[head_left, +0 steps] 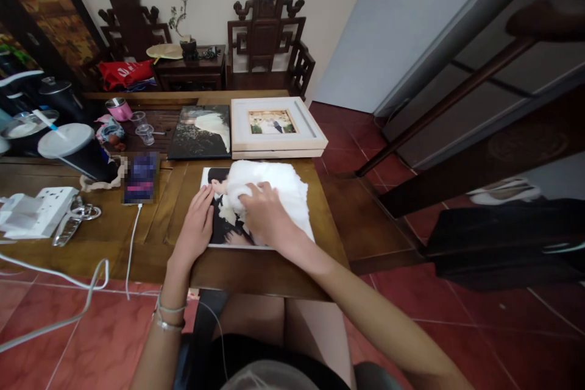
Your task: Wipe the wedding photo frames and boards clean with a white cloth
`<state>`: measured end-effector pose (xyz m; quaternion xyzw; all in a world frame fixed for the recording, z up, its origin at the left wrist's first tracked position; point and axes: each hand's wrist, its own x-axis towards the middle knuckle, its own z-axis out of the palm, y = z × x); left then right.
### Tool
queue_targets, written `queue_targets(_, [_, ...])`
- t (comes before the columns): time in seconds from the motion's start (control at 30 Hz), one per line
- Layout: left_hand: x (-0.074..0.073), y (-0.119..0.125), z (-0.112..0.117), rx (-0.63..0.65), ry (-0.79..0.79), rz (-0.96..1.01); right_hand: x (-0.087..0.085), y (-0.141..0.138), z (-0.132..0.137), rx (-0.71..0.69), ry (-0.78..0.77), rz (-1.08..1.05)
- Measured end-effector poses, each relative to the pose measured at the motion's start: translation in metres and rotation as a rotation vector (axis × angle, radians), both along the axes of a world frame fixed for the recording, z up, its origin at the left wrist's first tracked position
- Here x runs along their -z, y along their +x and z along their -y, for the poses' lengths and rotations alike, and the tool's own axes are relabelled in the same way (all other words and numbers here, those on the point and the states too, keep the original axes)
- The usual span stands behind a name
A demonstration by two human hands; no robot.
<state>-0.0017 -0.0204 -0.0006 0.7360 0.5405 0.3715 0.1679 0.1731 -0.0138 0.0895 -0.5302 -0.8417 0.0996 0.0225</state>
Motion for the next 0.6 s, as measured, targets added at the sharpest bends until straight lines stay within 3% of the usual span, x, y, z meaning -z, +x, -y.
queue_targets(0.07, [-0.007,0.002,0.003,-0.027,0.009,0.071,0.01,-0.015,0.0,-0.028,0.051,-0.003])
queue_targets(0.17, [-0.016,0.003,0.008,-0.064,0.043,0.201,0.032,-0.021,0.02,-0.218,0.036,-0.068])
queue_targets(0.27, [-0.017,0.001,0.011,-0.058,0.042,0.244,0.049,-0.002,0.052,-0.412,-0.005,-0.157])
queue_targets(0.33, [-0.013,0.0,0.011,-0.034,0.023,0.211,0.051,0.018,0.069,-0.46,-0.016,-0.237])
queue_targets(0.47, [-0.006,0.001,0.008,0.007,-0.015,0.082,0.035,0.054,0.072,-0.35,-0.04,-0.343])
queue_targets(0.6, [-0.004,0.004,0.004,0.004,-0.005,-0.008,0.008,0.059,0.032,-0.128,-0.049,-0.257])
